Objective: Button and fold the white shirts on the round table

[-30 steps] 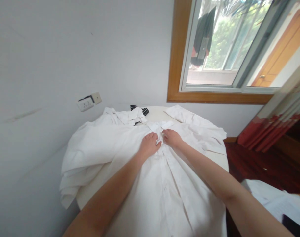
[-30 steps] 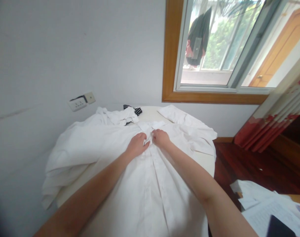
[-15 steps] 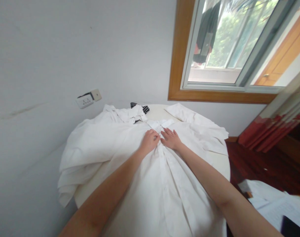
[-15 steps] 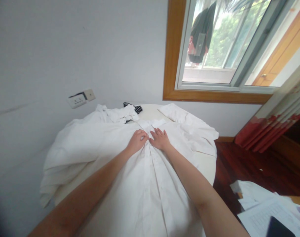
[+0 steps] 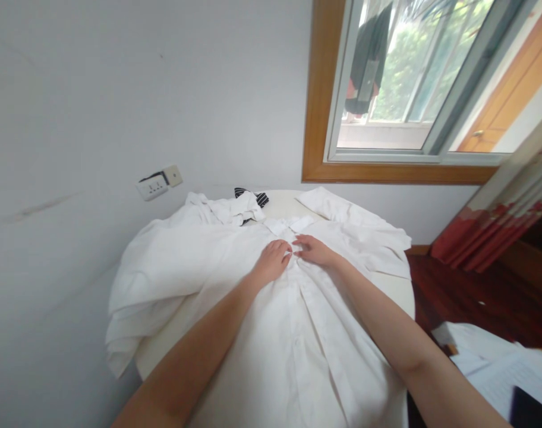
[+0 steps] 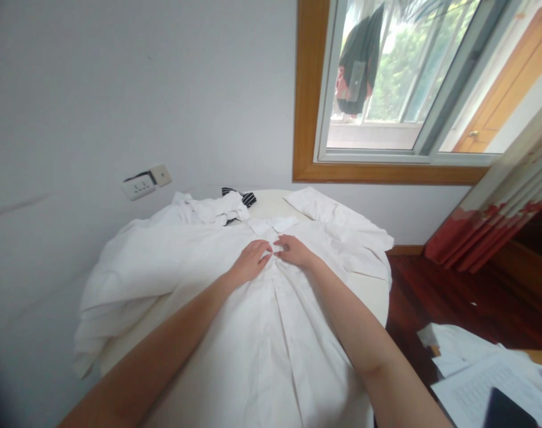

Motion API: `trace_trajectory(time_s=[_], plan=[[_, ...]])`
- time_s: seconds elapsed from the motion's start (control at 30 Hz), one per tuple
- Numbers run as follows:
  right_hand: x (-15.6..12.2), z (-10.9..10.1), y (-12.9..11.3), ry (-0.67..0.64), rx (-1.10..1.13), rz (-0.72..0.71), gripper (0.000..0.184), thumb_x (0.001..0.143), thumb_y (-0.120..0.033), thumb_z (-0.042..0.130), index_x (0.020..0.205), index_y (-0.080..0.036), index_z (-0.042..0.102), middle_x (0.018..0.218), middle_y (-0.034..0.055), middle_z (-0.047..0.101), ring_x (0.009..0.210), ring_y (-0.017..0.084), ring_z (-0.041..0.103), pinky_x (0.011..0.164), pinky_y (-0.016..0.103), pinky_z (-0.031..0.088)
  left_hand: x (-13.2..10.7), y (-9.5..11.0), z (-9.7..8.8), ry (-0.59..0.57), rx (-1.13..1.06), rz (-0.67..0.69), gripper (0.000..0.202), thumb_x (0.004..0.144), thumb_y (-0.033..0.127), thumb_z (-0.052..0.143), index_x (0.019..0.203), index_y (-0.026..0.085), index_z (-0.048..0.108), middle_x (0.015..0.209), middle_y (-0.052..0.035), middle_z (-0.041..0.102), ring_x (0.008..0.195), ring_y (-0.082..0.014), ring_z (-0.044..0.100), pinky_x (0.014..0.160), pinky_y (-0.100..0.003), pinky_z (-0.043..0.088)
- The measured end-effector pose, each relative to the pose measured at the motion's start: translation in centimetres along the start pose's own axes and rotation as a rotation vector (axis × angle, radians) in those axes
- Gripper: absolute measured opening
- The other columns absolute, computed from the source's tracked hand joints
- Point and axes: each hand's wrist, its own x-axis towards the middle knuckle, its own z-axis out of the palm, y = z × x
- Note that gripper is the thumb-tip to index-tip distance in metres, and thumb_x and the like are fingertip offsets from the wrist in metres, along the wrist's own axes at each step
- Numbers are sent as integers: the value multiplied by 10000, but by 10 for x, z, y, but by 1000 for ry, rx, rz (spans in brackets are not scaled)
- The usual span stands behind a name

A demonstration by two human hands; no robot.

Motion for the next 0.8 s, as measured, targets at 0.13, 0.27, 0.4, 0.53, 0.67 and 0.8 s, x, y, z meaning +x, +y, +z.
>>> trace_trajectory(time_s=[0.13,0.27,0.4,0.53,0.67,0.8], plan=[[-5,-9,-8,-204,-139,33,670,845,-509,526,1423,-199,391,1523,131,249,1413,278,185,1132,487,141,0,2,-3,-4,-11,4,151,881,236,457,984,215,566,1071,-63,587,1079,-205,518,988,-398,409],[-5,-15,-16,-310,-177,73,754,827,-527,524,1471,-212,290,1553,107,140,1431,280,85,1141,492,79,0,0,0,2,-27,8,154,881,239,457,989,215,563,1073,-65,587,1079,-204,524,993,-404,412],[-5,-16,-17,-312,-184,67,771,821,-539,525,1476,-220,273,1557,102,132,1433,273,77,1141,489,69,1,-4,6,11,-55,12,237,906,200,388,1084,199,545,1105,-72,589,1083,-188,535,995,-379,426],[-7,-11,-20,-250,-204,85,754,803,-511,551,1461,-233,310,1550,104,173,1430,271,107,1133,510,84,1,-7,11,21,-66,-23,333,920,174,323,1201,183,501,1182,-85,579,1113,-179,537,1006,-362,431],[-10,1,-26,-136,-208,119,715,793,-494,561,1435,-255,355,1538,92,231,1425,271,131,1122,535,75,3,-10,11,7,-77,-42,337,920,219,353,1222,186,498,1207,-84,588,1135,-181,541,1014,-361,428],[-10,4,-24,-66,-197,120,686,783,-496,585,1403,-268,400,1509,76,309,1407,279,181,1107,548,113,4,-14,10,-36,-49,-35,371,936,298,348,1257,180,493,1270,-87,578,1181,-184,526,1039,-353,403]])
